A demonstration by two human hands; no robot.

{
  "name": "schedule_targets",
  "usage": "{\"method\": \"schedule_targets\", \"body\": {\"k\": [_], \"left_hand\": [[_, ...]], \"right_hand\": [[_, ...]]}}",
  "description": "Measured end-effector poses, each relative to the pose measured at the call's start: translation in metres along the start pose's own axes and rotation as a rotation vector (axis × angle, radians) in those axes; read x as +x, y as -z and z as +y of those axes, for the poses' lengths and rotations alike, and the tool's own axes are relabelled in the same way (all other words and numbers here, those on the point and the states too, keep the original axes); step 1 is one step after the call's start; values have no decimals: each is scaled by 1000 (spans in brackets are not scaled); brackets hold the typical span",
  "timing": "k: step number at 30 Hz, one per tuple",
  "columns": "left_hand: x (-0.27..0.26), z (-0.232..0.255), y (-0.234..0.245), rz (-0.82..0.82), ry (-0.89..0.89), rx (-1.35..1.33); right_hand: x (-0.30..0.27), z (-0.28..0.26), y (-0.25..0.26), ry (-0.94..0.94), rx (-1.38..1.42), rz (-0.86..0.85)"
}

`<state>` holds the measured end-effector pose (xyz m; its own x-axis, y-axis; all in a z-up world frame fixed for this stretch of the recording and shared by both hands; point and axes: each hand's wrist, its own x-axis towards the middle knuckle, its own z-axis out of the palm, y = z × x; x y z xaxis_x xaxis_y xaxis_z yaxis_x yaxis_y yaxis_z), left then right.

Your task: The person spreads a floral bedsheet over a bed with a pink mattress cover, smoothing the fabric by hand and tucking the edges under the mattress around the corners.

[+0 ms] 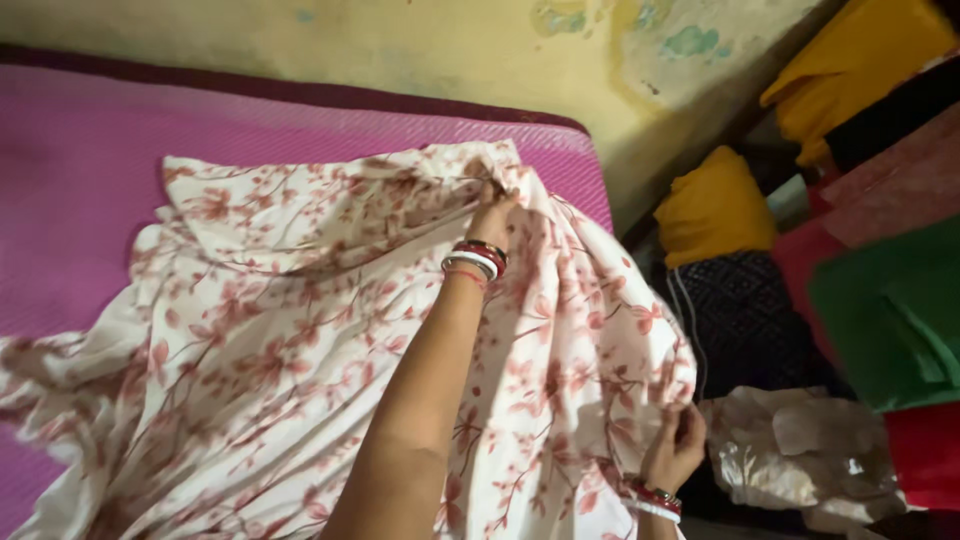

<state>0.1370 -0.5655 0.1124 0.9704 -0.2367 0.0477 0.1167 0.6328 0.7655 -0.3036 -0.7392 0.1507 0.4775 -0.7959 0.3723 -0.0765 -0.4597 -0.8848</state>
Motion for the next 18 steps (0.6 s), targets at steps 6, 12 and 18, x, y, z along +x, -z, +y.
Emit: {"method": "schedule_targets", "body": {"k": [6, 12, 18], "left_hand": [[-64, -59, -2, 7, -30, 881], [-194, -66, 32, 9, 20, 750], [-302, -68, 64, -98, -212, 1289]], "right_hand": [[-9, 25, -2, 209, -549, -214], [-30, 27, -4, -626, -590, -367], [-43, 16, -7, -205, -775, -281]]}}
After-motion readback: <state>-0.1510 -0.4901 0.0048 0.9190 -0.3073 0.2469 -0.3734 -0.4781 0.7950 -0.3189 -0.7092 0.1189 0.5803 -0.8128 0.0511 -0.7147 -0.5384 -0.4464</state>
